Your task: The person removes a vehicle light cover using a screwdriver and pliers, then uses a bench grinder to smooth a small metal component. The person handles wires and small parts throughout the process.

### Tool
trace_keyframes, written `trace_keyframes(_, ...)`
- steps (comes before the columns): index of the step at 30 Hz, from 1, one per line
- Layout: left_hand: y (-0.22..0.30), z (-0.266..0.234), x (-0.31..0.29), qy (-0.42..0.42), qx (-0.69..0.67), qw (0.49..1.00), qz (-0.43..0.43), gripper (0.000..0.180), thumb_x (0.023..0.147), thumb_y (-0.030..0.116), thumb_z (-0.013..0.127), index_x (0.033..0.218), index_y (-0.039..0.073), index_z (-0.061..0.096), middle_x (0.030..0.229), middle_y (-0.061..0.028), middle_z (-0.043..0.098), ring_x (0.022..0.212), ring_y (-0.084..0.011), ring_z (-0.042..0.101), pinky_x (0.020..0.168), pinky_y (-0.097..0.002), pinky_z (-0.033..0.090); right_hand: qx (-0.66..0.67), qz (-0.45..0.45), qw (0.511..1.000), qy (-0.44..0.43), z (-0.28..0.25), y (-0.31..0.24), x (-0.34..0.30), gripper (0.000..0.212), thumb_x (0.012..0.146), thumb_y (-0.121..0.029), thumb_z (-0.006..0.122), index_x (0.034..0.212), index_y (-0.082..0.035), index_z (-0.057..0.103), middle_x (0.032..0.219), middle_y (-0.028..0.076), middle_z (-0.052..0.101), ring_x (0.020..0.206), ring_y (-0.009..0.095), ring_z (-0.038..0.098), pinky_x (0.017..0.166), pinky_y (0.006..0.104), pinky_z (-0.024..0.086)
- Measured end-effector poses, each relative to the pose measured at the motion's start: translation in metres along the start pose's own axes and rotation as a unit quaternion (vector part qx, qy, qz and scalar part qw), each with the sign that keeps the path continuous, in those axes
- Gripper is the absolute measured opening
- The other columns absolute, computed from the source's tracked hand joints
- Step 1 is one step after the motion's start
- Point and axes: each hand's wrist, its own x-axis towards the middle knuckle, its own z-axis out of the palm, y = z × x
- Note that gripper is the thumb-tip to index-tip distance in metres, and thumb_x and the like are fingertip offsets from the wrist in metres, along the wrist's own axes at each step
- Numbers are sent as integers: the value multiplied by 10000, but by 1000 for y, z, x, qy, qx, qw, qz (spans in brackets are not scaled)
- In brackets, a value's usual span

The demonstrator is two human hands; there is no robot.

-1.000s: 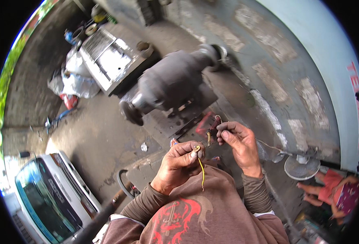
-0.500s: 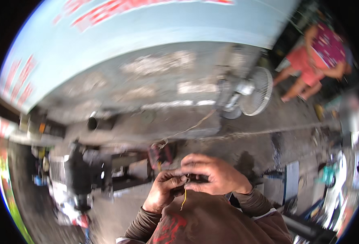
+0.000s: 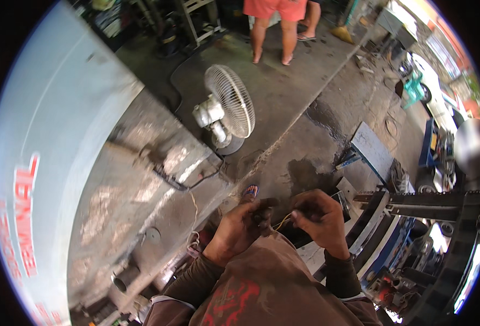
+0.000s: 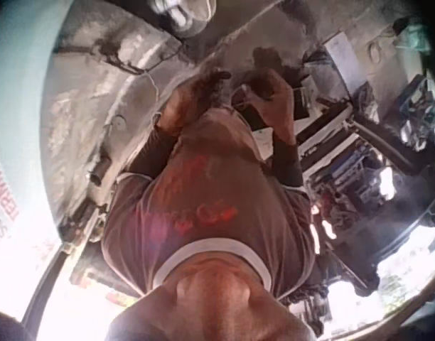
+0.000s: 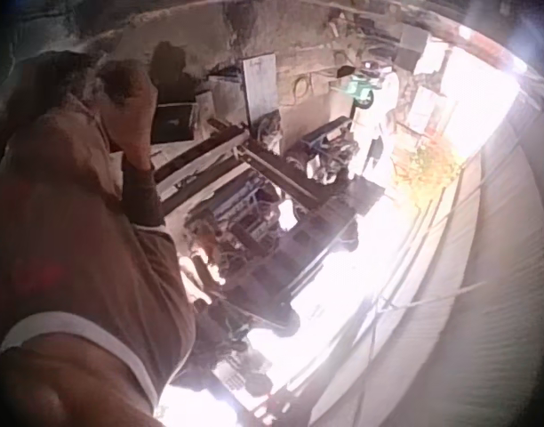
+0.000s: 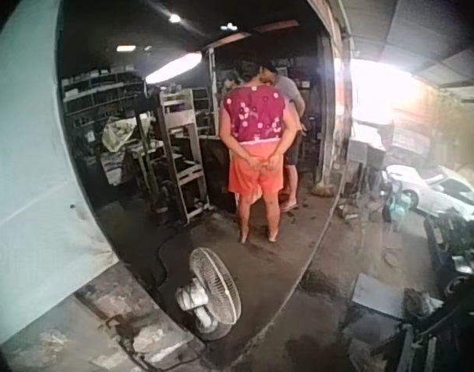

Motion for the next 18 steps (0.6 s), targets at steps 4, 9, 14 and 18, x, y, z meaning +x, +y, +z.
trace_keyframes(4, 48, 24, 65, -23, -3, 1000, 9, 432, 1027, 187, 422, 1339, -92, 527, 1242, -145, 627, 1094, -216, 611, 992, -389, 493, 48, -4, 992, 119, -27, -8, 56, 172, 862, 76, 682, 1017, 20, 634, 941, 46, 684, 799, 84, 654, 724, 231, 538)
trace_keyframes(9, 106, 64, 133, -49, 44, 998, -18, 434, 979, 67, 450, 1369, -119, 486, 1293, -186, 613, 1185, -277, 614, 1045, -418, 501, 159, -40, 960, 229, -60, -32, 113, 171, 869, 96, 674, 1028, 54, 625, 962, 106, 695, 857, 141, 685, 775, 272, 565)
trace_keyframes(14, 134, 119, 218, -54, 146, 987, -39, 403, 1003, 36, 478, 1388, -84, 481, 1245, -194, 636, 1147, -299, 648, 1039, -406, 525, 174, -55, 936, 302, -111, -36, 157, 161, 882, 133, 635, 1025, 61, 618, 1000, 126, 696, 909, 166, 688, 820, 307, 579)
trace_keyframes(18, 142, 158, 305, -100, 149, 981, -79, 348, 1050, 97, 482, 1346, -83, 512, 1245, -201, 634, 1152, -299, 650, 1011, -382, 553, 191, -77, 908, 365, -171, -22, 196, 172, 887, 153, 614, 1031, 61, 619, 1020, 120, 696, 905, 166, 690, 829, 317, 588)
